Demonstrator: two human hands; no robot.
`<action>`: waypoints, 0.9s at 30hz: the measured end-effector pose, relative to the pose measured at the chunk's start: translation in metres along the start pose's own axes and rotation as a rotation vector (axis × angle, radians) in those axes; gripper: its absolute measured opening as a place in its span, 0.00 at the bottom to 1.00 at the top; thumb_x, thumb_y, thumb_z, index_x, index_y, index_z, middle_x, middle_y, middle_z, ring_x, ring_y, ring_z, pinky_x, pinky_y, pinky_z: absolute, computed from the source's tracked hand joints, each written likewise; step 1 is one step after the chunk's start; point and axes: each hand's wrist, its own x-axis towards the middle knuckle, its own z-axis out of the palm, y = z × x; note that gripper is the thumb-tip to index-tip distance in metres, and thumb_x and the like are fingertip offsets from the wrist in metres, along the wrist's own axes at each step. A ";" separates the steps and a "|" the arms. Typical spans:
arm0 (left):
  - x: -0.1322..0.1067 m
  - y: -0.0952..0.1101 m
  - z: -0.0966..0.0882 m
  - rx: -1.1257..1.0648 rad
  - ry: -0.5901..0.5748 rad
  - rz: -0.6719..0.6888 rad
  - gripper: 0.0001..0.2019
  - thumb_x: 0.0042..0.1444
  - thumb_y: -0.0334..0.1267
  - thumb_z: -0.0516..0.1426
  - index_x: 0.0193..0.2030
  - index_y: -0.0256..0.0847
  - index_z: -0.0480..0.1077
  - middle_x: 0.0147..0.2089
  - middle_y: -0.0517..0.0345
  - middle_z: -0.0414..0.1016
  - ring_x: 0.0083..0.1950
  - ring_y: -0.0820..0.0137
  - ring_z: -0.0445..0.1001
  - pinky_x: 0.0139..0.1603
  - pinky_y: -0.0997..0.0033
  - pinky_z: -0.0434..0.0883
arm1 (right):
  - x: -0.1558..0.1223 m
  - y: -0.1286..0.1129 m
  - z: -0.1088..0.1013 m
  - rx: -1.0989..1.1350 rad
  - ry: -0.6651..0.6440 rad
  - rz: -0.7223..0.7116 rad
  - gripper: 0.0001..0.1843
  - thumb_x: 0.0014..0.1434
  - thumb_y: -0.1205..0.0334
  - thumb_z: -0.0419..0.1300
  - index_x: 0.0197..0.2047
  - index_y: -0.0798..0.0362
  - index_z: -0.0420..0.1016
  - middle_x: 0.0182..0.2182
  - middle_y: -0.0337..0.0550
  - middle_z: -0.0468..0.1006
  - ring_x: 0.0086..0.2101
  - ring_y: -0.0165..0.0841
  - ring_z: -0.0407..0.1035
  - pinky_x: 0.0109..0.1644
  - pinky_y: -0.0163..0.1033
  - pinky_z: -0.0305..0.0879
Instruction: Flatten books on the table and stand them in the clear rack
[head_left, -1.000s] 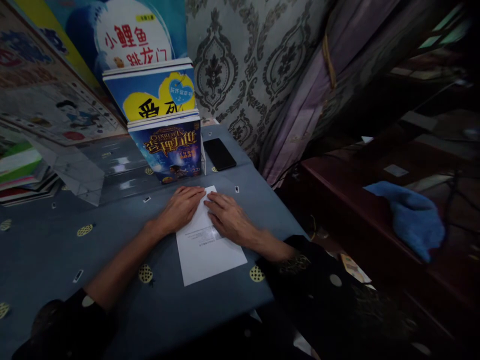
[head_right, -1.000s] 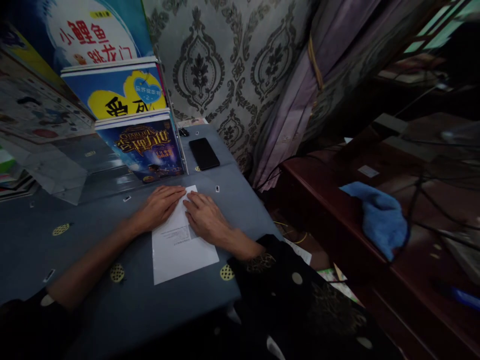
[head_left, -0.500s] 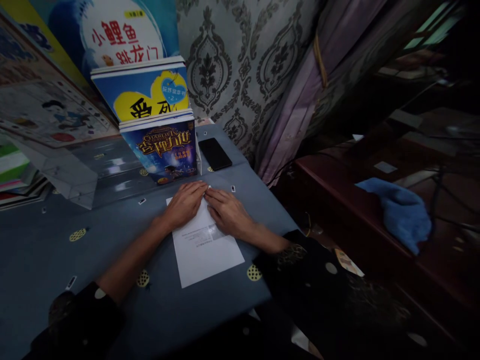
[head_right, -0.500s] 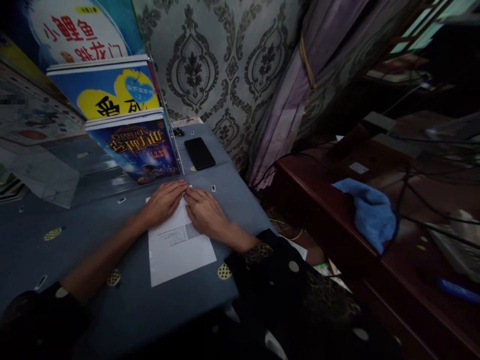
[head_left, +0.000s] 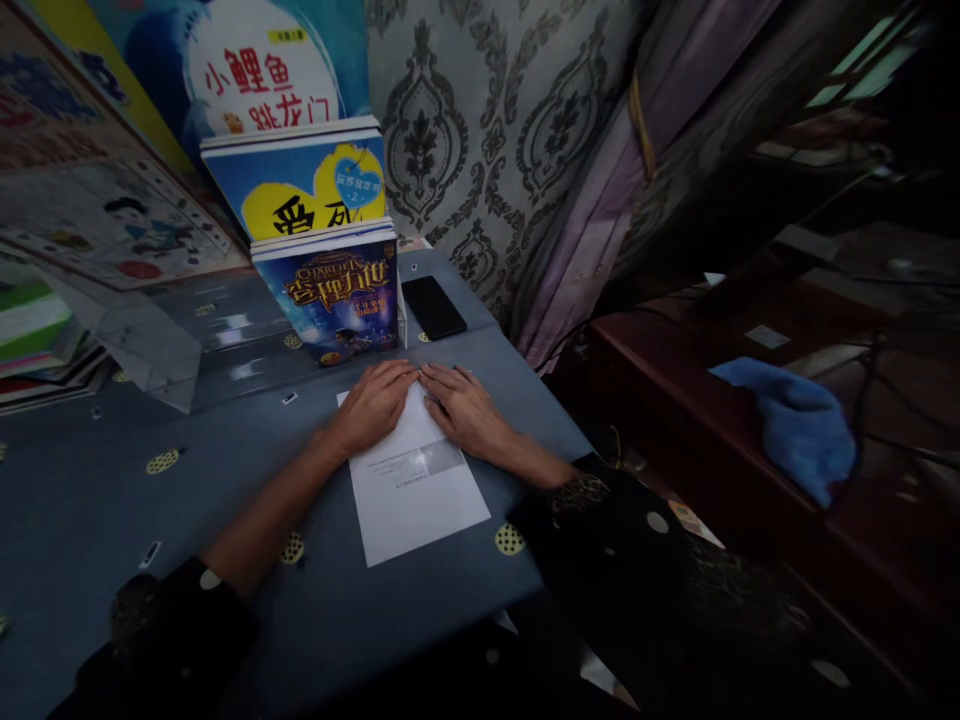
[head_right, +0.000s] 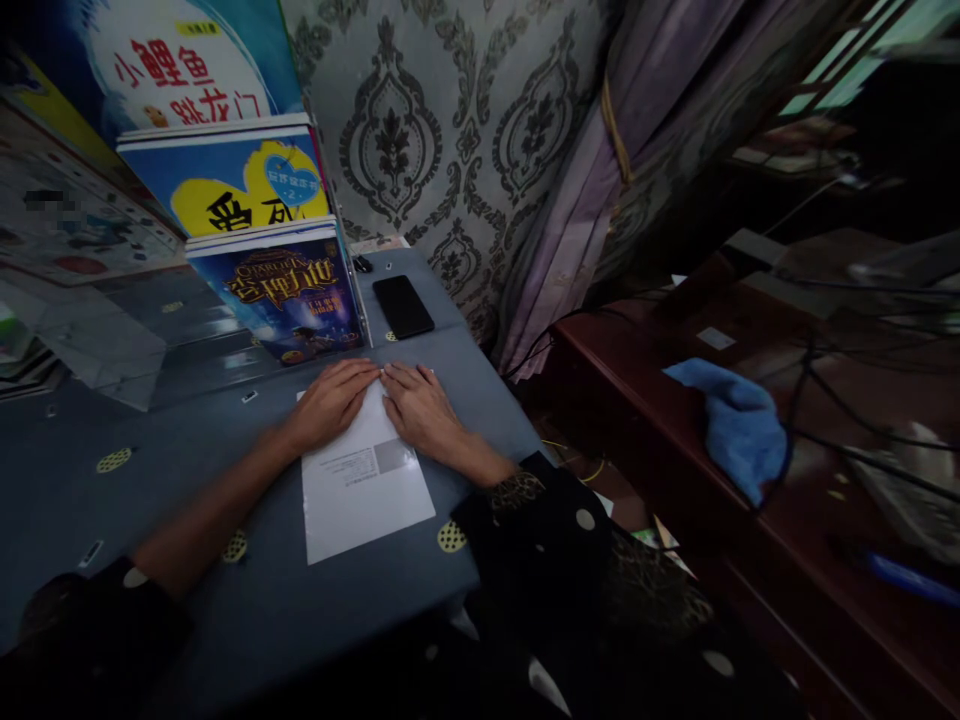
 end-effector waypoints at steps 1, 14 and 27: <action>0.000 0.000 0.000 0.004 -0.011 0.007 0.20 0.66 0.30 0.49 0.62 0.38 0.70 0.60 0.44 0.75 0.64 0.58 0.70 0.64 0.48 0.68 | -0.001 0.000 0.000 0.000 0.005 0.004 0.23 0.68 0.65 0.51 0.64 0.59 0.71 0.63 0.58 0.71 0.65 0.45 0.63 0.68 0.61 0.57; 0.003 -0.004 -0.001 0.017 -0.171 0.036 0.23 0.66 0.29 0.47 0.67 0.39 0.65 0.68 0.47 0.69 0.70 0.60 0.64 0.67 0.49 0.61 | -0.012 0.001 0.000 -0.005 0.001 -0.003 0.24 0.68 0.63 0.51 0.64 0.60 0.70 0.64 0.59 0.70 0.66 0.45 0.61 0.69 0.61 0.56; 0.003 -0.009 0.003 0.000 -0.199 0.051 0.24 0.66 0.28 0.46 0.68 0.38 0.63 0.69 0.48 0.67 0.72 0.63 0.61 0.68 0.52 0.59 | -0.019 -0.002 -0.001 -0.005 0.018 -0.014 0.24 0.67 0.64 0.51 0.63 0.60 0.71 0.64 0.58 0.71 0.65 0.46 0.63 0.69 0.61 0.57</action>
